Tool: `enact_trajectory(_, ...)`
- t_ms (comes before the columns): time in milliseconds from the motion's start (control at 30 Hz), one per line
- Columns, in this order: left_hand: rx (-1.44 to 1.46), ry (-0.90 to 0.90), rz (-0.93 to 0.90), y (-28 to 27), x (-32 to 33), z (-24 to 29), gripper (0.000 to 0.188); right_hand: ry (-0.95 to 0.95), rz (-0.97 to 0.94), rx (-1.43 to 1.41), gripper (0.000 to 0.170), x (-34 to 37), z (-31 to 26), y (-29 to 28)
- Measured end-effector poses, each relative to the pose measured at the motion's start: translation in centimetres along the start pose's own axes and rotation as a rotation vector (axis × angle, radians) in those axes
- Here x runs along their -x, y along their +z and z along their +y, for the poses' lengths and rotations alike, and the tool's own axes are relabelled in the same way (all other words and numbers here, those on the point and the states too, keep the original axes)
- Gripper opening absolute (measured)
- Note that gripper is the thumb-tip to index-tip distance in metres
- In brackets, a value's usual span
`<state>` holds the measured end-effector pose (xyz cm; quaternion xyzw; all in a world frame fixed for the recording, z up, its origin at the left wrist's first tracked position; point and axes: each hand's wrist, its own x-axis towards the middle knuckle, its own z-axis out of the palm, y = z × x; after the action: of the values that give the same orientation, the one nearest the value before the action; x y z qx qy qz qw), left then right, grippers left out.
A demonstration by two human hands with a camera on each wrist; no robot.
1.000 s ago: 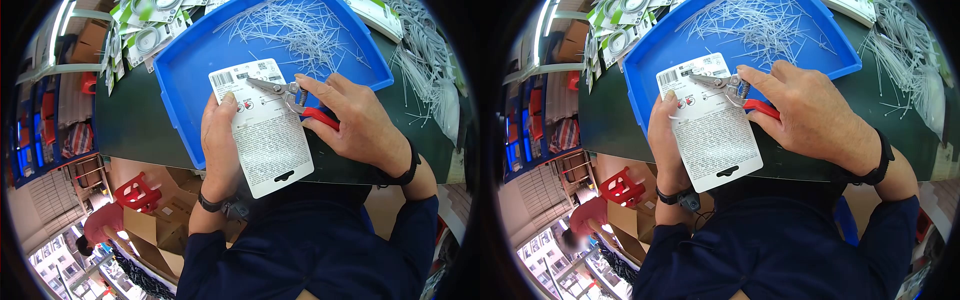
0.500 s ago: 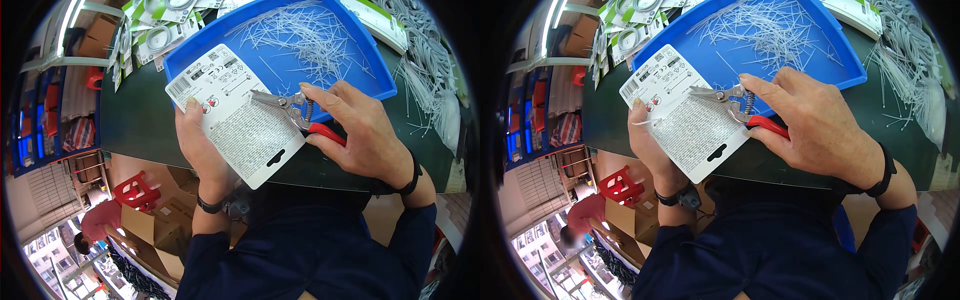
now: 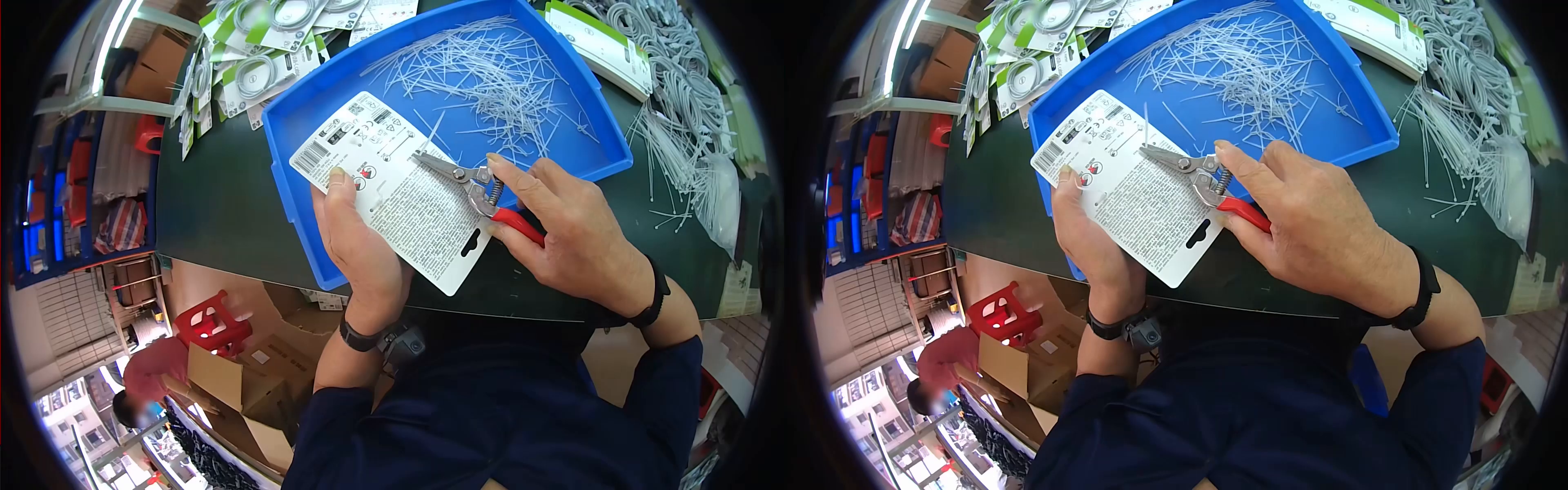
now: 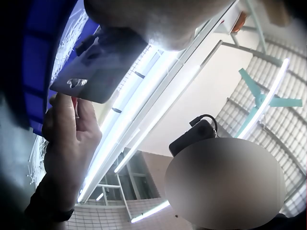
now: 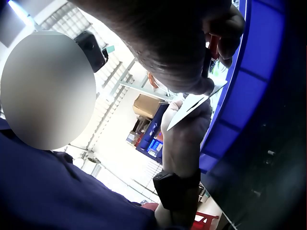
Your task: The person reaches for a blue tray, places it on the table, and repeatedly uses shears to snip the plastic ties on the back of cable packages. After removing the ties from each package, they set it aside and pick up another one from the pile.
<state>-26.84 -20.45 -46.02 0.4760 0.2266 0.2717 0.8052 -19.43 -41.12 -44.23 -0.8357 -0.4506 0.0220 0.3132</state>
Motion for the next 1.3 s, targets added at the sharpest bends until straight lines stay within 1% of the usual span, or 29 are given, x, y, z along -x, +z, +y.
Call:
enact_trajectory(233, 0.058, -0.074, -0.031, -0.3, -0.8, -0.9, 0.043, 0.037, -0.032, -0.058, 0.062, 0.1, -0.1, 0.5)
enact_trajectory(300, 0.050, -0.062, -0.037, -0.2, -0.9, -0.9, 0.042, 0.025, -0.050, -0.097, 0.063, 0.0, -0.4, 0.4)
enact_trajectory(400, 0.058, -0.045, -0.037, 0.1, -0.8, -1.0, 0.041, -0.014, -0.067, -0.139, 0.070, 0.0, -1.0, 0.2)
enact_trajectory(500, 0.050, -0.045, -0.042, 0.3, -0.7, -1.1, 0.041, -0.023, -0.075, -0.154, 0.072, -0.1, -1.2, 0.2)
enact_trajectory(600, 0.044, -0.041, -0.049, 0.2, -0.6, -1.2, 0.040, -0.028, -0.081, -0.168, 0.065, -0.2, -1.1, 0.4)
enact_trajectory(700, 0.033, -0.036, -0.045, 0.2, -0.5, -1.2, 0.040, -0.033, -0.082, -0.158, 0.063, -0.3, -1.1, 0.5)
enact_trajectory(800, 0.007, -0.016, -0.044, 0.2, -0.4, -1.2, 0.040, -0.028, -0.113, -0.160, 0.072, -0.3, -1.2, 0.0)
enact_trajectory(900, 0.002, -0.009, -0.045, 0.3, -0.4, -1.2, 0.039, -0.065, -0.086, -0.085, 0.060, -0.3, -1.4, -0.1)
enact_trajectory(1067, -0.034, 0.002, -0.055, 0.2, -0.3, -1.2, 0.039, -0.047, -0.069, -0.128, 0.058, 0.0, -1.3, 0.6)
enact_trajectory(1167, -0.024, -0.035, -0.030, 0.1, -0.4, -0.9, 0.041, -0.050, -0.073, -0.156, 0.058, -0.1, -1.1, 0.6)
enact_trajectory(1200, 0.019, -0.039, -0.081, -0.2, -0.5, -0.8, 0.042, -0.051, -0.079, -0.168, 0.059, -0.1, -1.1, 0.5)
enact_trajectory(1300, -0.104, -0.027, -0.175, -0.4, -0.7, 0.9, 0.040, -0.059, -0.046, -0.228, 0.061, -0.3, -0.9, 0.0)
